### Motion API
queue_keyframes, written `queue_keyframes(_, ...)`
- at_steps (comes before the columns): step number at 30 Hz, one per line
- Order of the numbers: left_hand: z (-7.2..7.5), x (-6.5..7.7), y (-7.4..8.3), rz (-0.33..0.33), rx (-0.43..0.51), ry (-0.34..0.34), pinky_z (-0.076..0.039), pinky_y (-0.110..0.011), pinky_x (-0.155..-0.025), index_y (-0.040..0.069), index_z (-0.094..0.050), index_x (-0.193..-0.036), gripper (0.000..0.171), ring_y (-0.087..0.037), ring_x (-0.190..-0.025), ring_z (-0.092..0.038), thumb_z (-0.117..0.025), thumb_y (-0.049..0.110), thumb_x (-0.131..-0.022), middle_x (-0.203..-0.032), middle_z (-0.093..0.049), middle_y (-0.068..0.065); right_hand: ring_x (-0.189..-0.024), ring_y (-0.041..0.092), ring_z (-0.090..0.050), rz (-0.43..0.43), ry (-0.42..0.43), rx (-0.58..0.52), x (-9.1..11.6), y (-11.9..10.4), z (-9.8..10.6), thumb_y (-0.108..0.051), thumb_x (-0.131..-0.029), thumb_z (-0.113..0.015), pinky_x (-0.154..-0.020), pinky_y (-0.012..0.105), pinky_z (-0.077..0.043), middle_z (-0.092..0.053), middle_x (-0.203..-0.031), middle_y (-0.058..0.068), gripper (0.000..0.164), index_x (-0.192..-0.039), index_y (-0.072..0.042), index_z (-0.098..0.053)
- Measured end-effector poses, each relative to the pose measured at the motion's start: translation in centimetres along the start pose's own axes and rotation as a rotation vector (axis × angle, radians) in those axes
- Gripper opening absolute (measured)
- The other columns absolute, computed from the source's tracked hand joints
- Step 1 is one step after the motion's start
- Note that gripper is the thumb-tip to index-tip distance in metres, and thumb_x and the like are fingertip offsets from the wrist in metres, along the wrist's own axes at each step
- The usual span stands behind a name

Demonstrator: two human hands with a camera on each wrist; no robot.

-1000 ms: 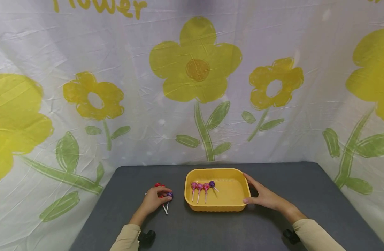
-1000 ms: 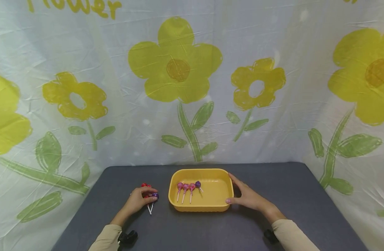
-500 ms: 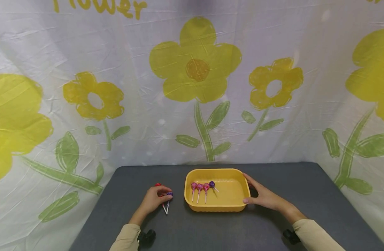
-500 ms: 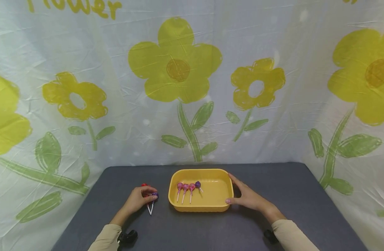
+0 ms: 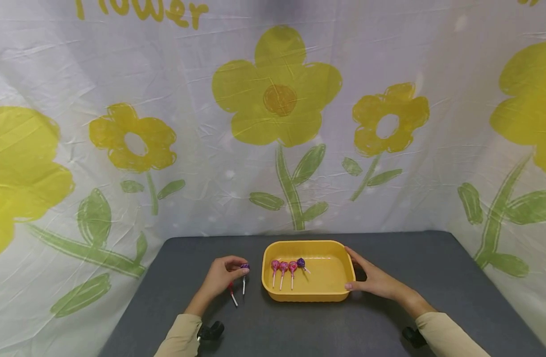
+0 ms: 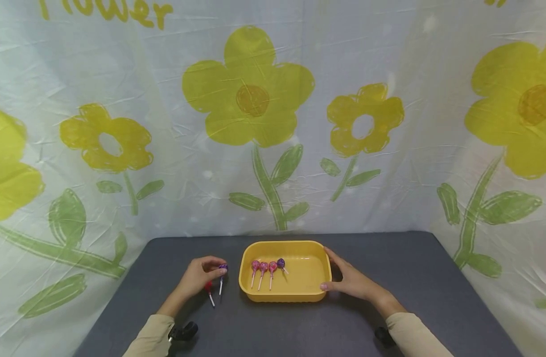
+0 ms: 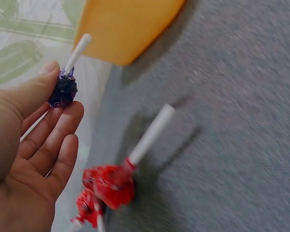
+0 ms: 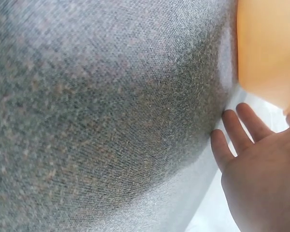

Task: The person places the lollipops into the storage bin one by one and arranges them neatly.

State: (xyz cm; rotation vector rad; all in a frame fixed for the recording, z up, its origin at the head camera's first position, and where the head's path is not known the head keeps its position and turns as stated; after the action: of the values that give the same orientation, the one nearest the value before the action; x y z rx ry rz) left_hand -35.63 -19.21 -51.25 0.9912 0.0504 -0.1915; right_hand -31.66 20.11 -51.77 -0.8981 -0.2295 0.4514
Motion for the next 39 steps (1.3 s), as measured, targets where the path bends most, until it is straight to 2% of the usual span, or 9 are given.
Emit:
queue_keyframes(8, -0.1, -0.9, 2.1, -0.037, 0.031, 0.000, -0.056, -0.021, -0.072, 0.011, -0.076, -0.104, 0.026, -0.009, -0.083, -0.069, -0.081, 0.025, -0.083, -0.098, -0.076, -0.004, -0.143, 0.045, -0.035, -0.011, -0.009, -0.002, -0.1, 0.1, 0.1, -0.028, -0.088, -0.075, -0.105, 0.071, -0.034, -0.033, -0.158, 0.022, 0.100, -0.161, -0.018, -0.007)
queue_keyframes(14, -0.8, -1.9, 3.6, -0.031, 0.079, -0.015, -0.057, -0.022, -0.073, 0.011, -0.076, -0.105, 0.027, -0.007, -0.083, -0.070, -0.080, 0.026, -0.083, -0.100, -0.077, -0.004, -0.144, 0.045, -0.034, -0.024, -0.024, -0.010, -0.4, 0.3, 0.1, -0.029, -0.089, -0.074, -0.105, 0.071, -0.034, -0.033, -0.158, 0.021, 0.099, -0.161, -0.017, -0.007)
queue_keyframes(18, -1.6, -2.6, 4.9, -0.035, 0.100, -0.038, -0.058, -0.024, -0.075, 0.013, -0.075, -0.105, 0.025, -0.009, -0.085, -0.070, -0.080, 0.026, -0.084, -0.102, -0.076, -0.006, -0.143, 0.045, -0.035, -0.021, -0.028, -0.011, -0.5, 0.4, 0.2, -0.028, -0.089, -0.074, -0.104, 0.071, -0.035, -0.033, -0.158, 0.021, 0.099, -0.161, -0.017, -0.007)
queue_keyframes(24, -3.0, -3.5, 6.9, -0.049, 0.084, -0.069, -0.058, -0.027, -0.077, 0.015, -0.074, -0.104, 0.023, -0.011, -0.088, -0.070, -0.077, 0.029, -0.086, -0.100, -0.076, -0.004, -0.143, 0.045, -0.035, -0.015, -0.027, -0.008, -0.7, 0.6, 0.4, -0.029, -0.089, -0.074, -0.104, 0.070, -0.035, -0.034, -0.157, 0.021, 0.099, -0.161, -0.022, -0.006)
queue_keyframes(31, -4.7, -4.4, 9.1, -0.085, 0.063, -0.101, -0.058, -0.031, -0.080, 0.011, -0.073, -0.111, 0.031, -0.015, -0.093, -0.069, -0.075, 0.032, -0.088, -0.105, -0.075, -0.006, -0.142, 0.044, -0.037, -0.012, -0.035, -0.021, -0.9, 0.6, 0.6, -0.029, -0.089, -0.074, -0.105, 0.070, -0.034, -0.036, -0.157, 0.020, 0.099, -0.161, -0.019, -0.006)
queue_keyframes(34, -5.5, -5.0, 9.6, -0.094, 0.073, -0.116, -0.058, -0.029, -0.081, 0.013, -0.074, -0.112, 0.029, -0.014, -0.092, -0.069, -0.074, 0.031, -0.089, -0.106, -0.075, -0.005, -0.143, 0.044, -0.036, -0.008, -0.039, -0.028, -1.0, 0.6, 0.7, -0.028, -0.089, -0.073, -0.106, 0.070, -0.034, -0.035, -0.157, 0.021, 0.099, -0.161, -0.017, -0.006)
queue_keyframes(39, -7.0, -5.7, 10.3, -0.114, 0.153, -0.145, -0.058, -0.031, -0.076, 0.009, -0.075, -0.109, 0.026, -0.031, -0.092, -0.072, -0.075, 0.025, -0.089, -0.102, -0.076, -0.011, -0.143, 0.045, -0.036, -0.001, -0.039, -0.029, -1.0, 0.6, 0.8, -0.027, -0.089, -0.074, -0.105, 0.071, -0.034, -0.035, -0.157, 0.022, 0.099, -0.161, -0.015, -0.006)
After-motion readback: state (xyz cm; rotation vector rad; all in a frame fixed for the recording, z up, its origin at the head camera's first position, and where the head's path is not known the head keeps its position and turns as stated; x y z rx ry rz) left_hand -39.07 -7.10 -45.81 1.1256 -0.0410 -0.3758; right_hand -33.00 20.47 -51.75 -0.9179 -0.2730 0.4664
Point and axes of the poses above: each hand's wrist, its own x-axis away from the middle knuckle, its own z-axis out of the back of the hand, y = z × x, the point moved 10 cm from there along -x, towards the middle knuckle
